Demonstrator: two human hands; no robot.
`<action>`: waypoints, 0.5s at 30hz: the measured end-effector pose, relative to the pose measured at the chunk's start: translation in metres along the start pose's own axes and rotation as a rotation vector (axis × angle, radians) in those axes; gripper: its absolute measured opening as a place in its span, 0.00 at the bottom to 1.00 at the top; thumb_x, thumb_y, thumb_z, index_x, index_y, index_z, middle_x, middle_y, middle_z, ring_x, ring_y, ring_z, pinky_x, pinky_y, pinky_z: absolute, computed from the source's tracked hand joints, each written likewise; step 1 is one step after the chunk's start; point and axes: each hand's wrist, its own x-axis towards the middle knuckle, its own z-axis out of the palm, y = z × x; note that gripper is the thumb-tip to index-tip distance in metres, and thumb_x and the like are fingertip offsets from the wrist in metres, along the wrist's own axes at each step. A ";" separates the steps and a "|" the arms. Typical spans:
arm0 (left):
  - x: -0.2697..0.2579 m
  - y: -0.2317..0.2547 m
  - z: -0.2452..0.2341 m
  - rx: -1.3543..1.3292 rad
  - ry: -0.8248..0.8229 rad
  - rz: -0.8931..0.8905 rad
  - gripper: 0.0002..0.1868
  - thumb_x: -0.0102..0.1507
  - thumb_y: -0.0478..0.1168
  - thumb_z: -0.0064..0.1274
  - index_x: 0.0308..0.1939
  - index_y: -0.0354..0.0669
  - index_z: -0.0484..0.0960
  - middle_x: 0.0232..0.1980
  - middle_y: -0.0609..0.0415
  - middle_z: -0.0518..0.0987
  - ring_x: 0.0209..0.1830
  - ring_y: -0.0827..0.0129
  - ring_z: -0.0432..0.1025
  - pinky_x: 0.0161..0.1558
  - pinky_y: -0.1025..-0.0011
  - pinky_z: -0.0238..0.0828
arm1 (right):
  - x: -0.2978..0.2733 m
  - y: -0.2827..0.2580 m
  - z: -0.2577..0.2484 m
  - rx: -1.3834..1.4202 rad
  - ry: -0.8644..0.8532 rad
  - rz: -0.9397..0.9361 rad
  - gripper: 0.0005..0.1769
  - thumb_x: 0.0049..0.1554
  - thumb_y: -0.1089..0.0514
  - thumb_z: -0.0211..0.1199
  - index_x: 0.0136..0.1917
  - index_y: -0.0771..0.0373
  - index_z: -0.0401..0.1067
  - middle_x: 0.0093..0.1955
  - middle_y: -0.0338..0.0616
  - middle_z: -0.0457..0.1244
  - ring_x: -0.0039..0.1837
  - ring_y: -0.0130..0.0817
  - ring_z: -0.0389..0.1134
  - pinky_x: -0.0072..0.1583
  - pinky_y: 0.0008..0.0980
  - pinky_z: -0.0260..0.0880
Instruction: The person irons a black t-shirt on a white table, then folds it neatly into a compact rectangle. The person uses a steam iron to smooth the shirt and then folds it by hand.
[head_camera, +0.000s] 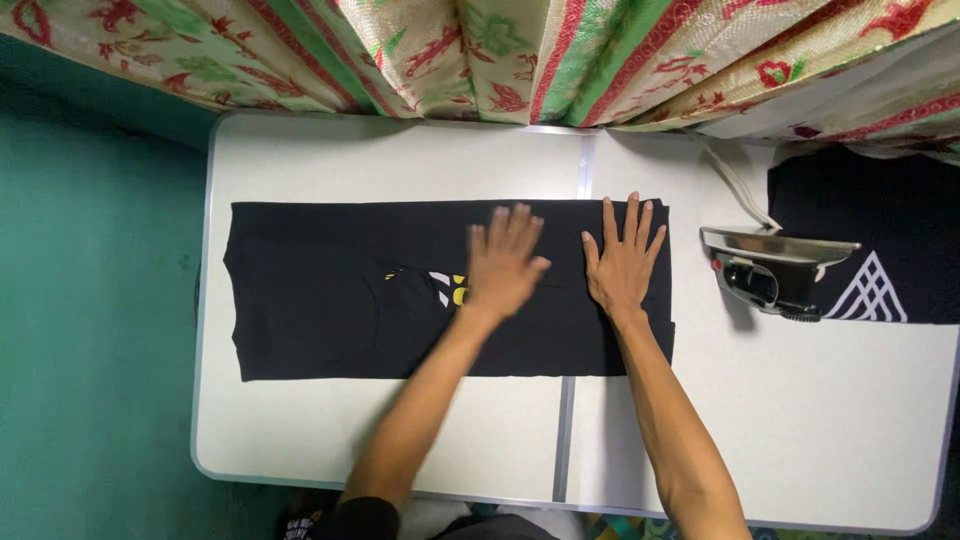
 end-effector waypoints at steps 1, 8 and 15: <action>-0.004 -0.033 -0.006 0.003 -0.004 0.006 0.38 0.67 0.65 0.41 0.78 0.56 0.59 0.83 0.52 0.52 0.83 0.49 0.43 0.72 0.33 0.42 | 0.001 0.001 0.003 0.004 0.002 0.007 0.35 0.69 0.34 0.41 0.84 0.45 0.47 0.87 0.48 0.34 0.86 0.48 0.28 0.79 0.62 0.23; -0.048 -0.245 -0.088 0.279 -0.160 -0.702 0.43 0.72 0.70 0.19 0.82 0.48 0.38 0.85 0.48 0.32 0.82 0.43 0.19 0.71 0.28 0.16 | 0.002 0.003 0.004 -0.022 0.038 0.005 0.33 0.69 0.35 0.44 0.83 0.44 0.51 0.87 0.46 0.36 0.86 0.48 0.30 0.79 0.64 0.24; -0.077 -0.283 -0.120 0.096 0.244 -0.509 0.32 0.73 0.42 0.45 0.78 0.34 0.54 0.81 0.34 0.49 0.81 0.41 0.40 0.72 0.37 0.35 | 0.005 0.003 -0.003 0.079 0.021 -0.015 0.35 0.66 0.36 0.51 0.80 0.52 0.59 0.86 0.54 0.42 0.86 0.55 0.35 0.77 0.69 0.29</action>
